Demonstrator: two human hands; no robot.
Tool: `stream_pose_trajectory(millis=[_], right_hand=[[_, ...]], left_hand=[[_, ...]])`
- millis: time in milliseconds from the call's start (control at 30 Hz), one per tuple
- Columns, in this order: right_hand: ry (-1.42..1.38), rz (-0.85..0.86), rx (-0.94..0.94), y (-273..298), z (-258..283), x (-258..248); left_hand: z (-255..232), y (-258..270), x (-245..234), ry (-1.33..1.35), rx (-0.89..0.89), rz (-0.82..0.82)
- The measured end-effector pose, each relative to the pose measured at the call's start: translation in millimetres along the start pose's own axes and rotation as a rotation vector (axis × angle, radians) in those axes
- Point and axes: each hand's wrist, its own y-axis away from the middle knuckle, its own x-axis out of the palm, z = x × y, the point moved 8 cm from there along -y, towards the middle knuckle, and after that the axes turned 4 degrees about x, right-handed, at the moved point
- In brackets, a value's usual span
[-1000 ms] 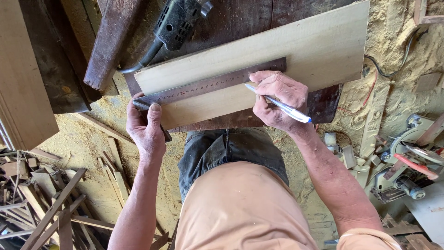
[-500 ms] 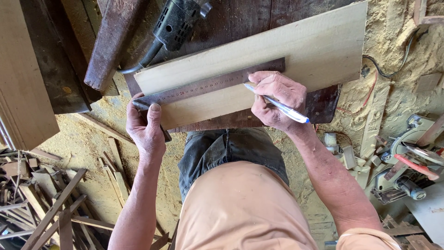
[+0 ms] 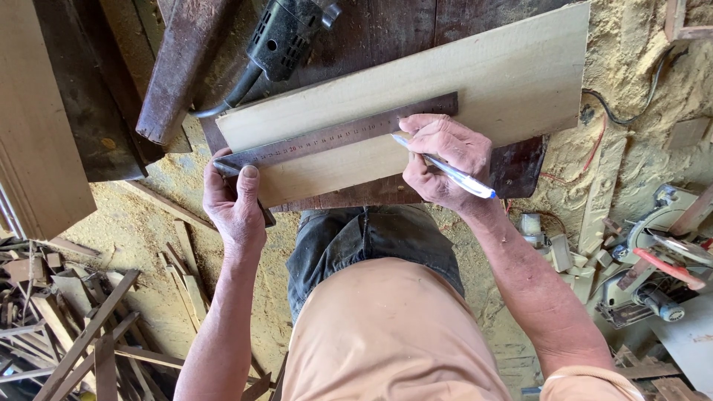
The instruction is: Marking measurements on a wooden board using a ruler and a pen
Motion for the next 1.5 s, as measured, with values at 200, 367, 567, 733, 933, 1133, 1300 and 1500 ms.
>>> stream_pose_trajectory(millis=[200,367,567,733,933,1133,1300,1500], right_hand=[[0.008,-0.006,-0.002,3,-2,0],[0.007,-0.015,0.013,3,-2,-1],[0.016,-0.050,0.008,4,-1,0],[0.003,-0.027,-0.001,3,1,0],[-0.003,-0.007,-0.006,2,0,-1],[-0.051,-0.096,0.139,1,-7,-11],[-0.208,-0.133,0.170,-2,-5,-15],[-0.278,-0.158,0.253,13,-13,-20]], left_hand=[[5,0,-2,-0.002,-0.001,0.009],[7,0,-2,0.004,0.021,0.012],[4,0,-2,-0.005,0.010,0.014],[6,1,-3,-0.005,0.013,0.010],[1,0,-1,-0.001,0.005,0.015],[-2,-1,1,-0.005,0.011,0.016],[-1,0,1,0.005,0.026,0.000],[-37,2,3,0.019,0.080,-0.009]])
